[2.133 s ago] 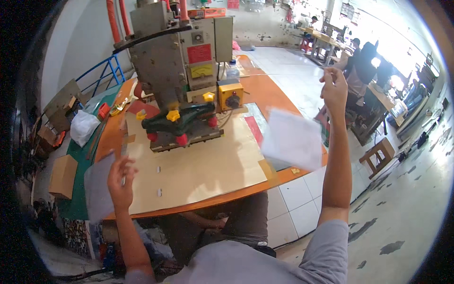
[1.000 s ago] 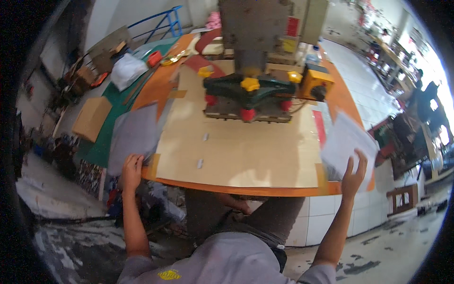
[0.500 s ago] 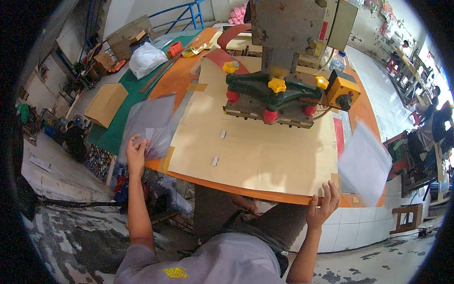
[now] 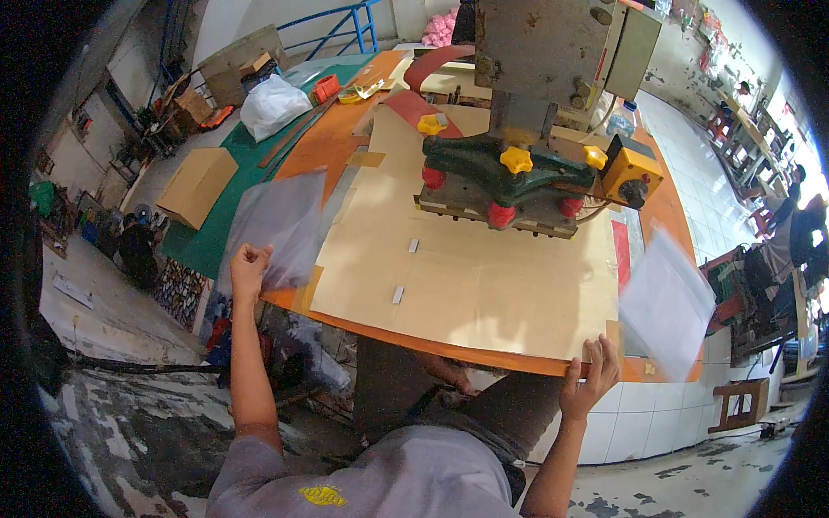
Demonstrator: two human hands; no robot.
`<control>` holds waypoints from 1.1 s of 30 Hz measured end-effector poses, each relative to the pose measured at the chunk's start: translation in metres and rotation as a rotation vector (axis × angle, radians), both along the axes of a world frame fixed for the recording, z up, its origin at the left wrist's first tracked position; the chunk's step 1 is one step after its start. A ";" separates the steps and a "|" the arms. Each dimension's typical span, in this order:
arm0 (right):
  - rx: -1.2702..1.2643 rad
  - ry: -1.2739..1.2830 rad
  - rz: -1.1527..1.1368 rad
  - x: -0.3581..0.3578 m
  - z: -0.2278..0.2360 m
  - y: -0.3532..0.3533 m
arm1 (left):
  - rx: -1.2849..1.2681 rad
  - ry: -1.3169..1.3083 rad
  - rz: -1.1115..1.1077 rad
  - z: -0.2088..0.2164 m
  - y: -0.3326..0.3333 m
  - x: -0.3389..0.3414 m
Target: The person picks up plastic sheets one at a time and places them on a work surface under a machine, aligns the sheet edges by hand, and retrieves the sheet once the machine has completed its press cycle.
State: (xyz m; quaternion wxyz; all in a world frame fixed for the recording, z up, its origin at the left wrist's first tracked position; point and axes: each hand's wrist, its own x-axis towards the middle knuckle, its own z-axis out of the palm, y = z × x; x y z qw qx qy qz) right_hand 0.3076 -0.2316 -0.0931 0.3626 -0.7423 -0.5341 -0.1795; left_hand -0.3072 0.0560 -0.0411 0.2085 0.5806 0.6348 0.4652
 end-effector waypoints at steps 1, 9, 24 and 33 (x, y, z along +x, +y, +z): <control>-0.002 -0.005 -0.003 0.001 0.000 0.000 | -0.002 -0.002 -0.004 0.003 0.001 0.006; -0.008 -0.003 -0.014 -0.001 0.001 0.001 | -0.086 0.000 -0.202 0.012 -0.016 0.022; 0.007 0.012 -0.020 0.001 -0.003 0.000 | -0.264 -0.674 -0.034 0.024 0.016 -0.015; 0.089 0.108 -0.015 -0.021 0.019 0.001 | 0.432 -0.024 0.054 0.099 -0.013 0.033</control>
